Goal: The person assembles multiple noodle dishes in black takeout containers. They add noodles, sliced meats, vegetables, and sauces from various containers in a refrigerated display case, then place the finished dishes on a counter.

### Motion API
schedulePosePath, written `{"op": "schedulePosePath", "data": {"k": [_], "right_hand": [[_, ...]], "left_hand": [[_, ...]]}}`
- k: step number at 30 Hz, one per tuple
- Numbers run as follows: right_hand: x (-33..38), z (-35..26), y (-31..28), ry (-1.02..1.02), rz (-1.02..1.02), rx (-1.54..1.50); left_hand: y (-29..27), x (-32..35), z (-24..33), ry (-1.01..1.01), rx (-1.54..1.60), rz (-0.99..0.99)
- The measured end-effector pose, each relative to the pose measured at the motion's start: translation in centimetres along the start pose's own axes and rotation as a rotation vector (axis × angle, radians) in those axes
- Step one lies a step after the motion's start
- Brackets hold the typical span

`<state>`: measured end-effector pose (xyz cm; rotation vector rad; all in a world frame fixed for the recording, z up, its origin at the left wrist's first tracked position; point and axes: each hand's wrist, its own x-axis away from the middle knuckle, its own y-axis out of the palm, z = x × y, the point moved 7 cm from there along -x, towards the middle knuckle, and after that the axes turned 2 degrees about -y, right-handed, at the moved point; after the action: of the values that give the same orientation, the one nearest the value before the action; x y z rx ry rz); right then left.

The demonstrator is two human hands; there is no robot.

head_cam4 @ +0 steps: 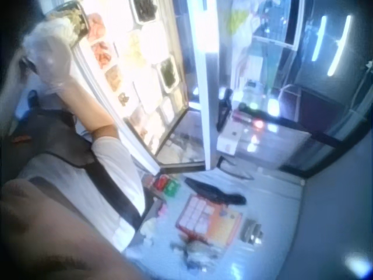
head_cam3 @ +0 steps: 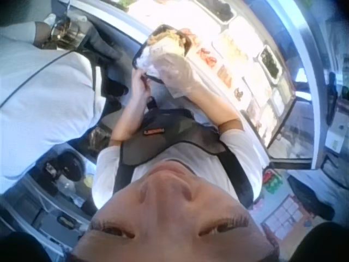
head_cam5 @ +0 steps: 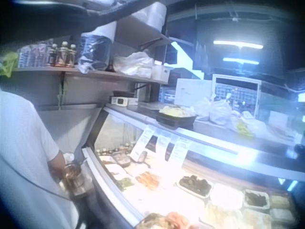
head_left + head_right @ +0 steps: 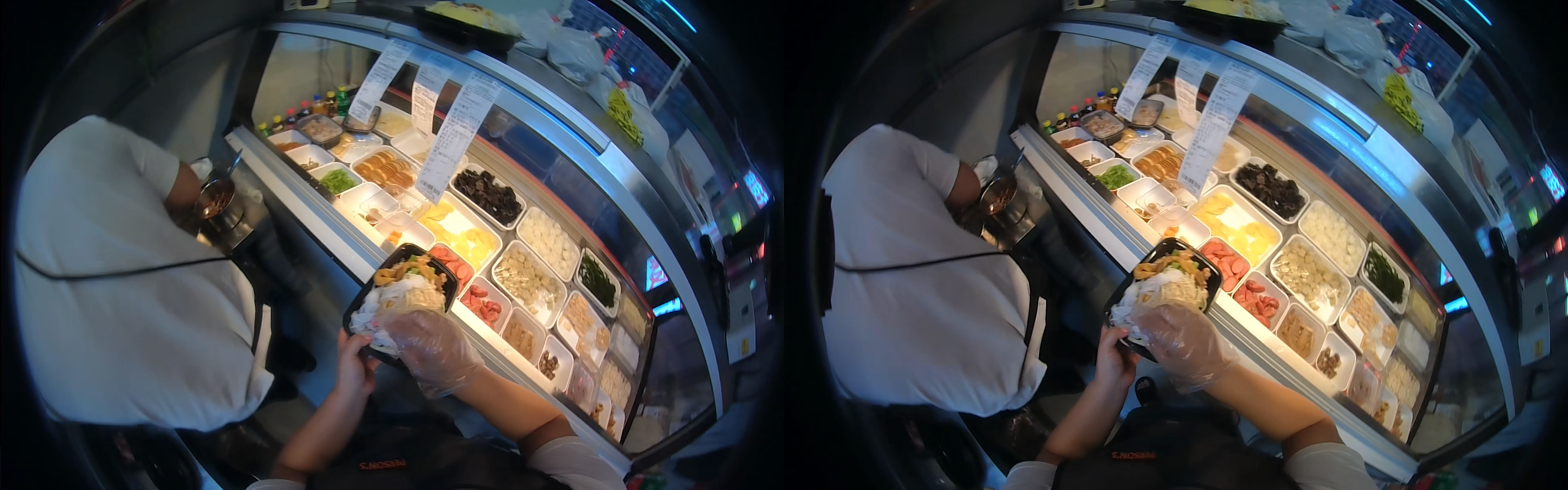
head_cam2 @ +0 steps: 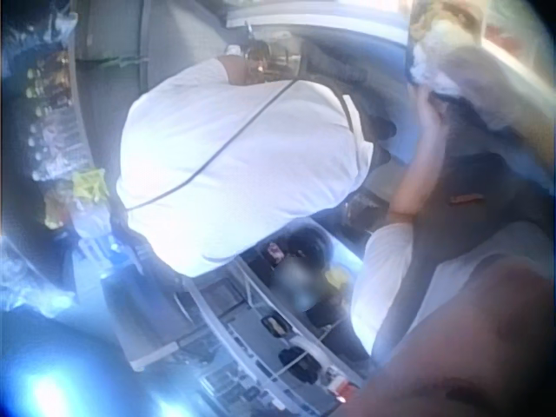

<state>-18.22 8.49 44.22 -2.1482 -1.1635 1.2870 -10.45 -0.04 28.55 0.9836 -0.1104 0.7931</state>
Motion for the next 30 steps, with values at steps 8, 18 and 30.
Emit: {"op": "schedulePosePath", "data": {"k": [8,18,30], "right_hand": [[-3.3,1.9,0.4,0.063,0.018,-0.103],[3.5,14.1,-7.1,0.742,0.27,-0.747],[8.4,23.0,-8.4,0.973,0.671,-0.83]], "left_hand": [[-1.4,-3.0,1.5,-0.135,0.195,-0.098],[-1.4,-7.9,1.6,-0.2,0.171,-0.062],[-3.2,-11.2,2.8,-0.248,0.066,-0.04]]}}
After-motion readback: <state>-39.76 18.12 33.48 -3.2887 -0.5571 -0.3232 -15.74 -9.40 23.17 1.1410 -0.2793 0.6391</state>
